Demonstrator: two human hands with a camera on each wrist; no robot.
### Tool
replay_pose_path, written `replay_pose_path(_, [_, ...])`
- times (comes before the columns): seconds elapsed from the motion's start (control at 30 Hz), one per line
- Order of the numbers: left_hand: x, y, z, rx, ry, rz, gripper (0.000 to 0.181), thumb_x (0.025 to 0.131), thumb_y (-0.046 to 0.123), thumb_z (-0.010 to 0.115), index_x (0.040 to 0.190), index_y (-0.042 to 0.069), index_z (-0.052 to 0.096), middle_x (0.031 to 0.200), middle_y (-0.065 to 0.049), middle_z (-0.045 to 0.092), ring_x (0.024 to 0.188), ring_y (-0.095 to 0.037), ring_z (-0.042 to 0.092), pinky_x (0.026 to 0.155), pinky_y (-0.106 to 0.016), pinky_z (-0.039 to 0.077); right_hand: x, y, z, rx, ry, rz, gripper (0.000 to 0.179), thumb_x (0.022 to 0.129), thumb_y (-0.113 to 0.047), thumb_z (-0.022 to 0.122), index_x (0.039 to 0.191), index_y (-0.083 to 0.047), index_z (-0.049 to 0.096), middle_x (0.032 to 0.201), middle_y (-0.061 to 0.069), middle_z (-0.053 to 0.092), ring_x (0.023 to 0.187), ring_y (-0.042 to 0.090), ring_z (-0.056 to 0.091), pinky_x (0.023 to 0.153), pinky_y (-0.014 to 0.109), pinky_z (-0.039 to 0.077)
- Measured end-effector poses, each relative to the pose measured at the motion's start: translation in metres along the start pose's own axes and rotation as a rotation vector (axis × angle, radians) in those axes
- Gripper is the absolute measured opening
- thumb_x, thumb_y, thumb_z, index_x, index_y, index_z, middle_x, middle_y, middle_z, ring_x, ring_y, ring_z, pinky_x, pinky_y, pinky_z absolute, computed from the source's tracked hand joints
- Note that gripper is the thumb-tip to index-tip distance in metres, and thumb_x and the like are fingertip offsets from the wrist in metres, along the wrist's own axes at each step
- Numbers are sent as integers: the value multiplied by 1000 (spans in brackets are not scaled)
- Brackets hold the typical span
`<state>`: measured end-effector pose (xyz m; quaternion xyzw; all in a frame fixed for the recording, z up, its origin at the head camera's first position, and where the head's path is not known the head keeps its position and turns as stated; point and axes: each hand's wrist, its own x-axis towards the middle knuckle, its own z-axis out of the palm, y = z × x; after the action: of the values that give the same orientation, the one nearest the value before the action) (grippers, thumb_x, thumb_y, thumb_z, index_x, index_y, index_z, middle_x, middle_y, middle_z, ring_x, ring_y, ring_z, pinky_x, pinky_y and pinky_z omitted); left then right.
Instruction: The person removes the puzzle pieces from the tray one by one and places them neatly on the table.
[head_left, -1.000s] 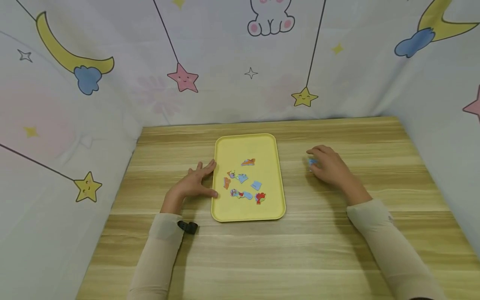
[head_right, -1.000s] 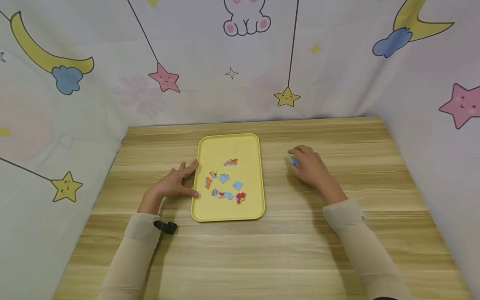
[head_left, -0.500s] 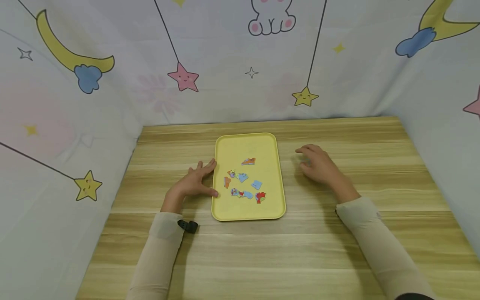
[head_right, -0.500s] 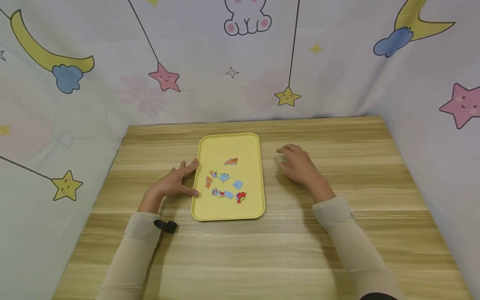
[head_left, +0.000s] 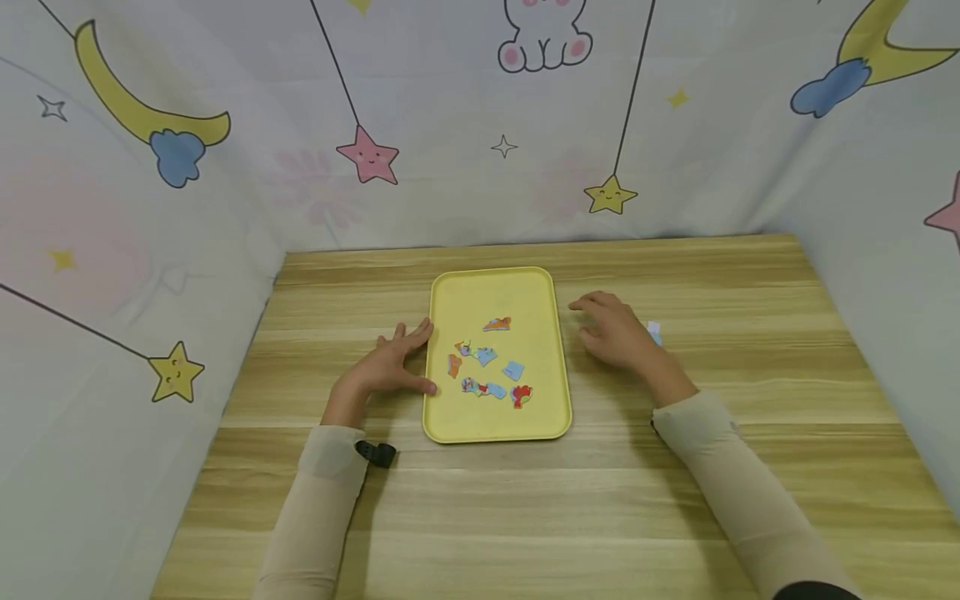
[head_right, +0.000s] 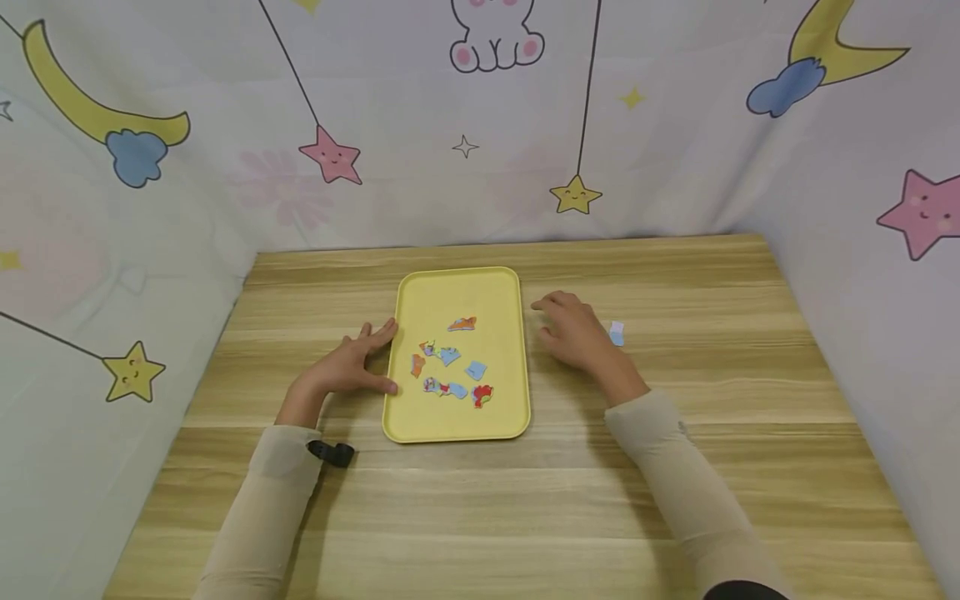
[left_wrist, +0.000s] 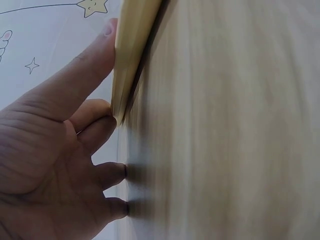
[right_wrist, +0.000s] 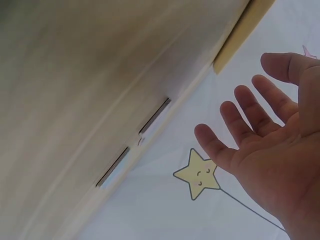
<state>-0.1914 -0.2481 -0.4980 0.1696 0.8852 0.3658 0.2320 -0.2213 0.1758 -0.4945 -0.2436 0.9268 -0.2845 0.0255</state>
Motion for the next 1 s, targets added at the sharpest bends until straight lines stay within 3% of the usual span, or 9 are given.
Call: replay_pose_path(1.0, [-1,1,0,-2,4,-4,117,80,30,95,167,4,22,176,-11,11,158,-48,-12,120,-71,-15,29,-30,29,-7,-68,-62,44,100,-18,71,139,0,65,141,21,60,134,40,52,110,63,42])
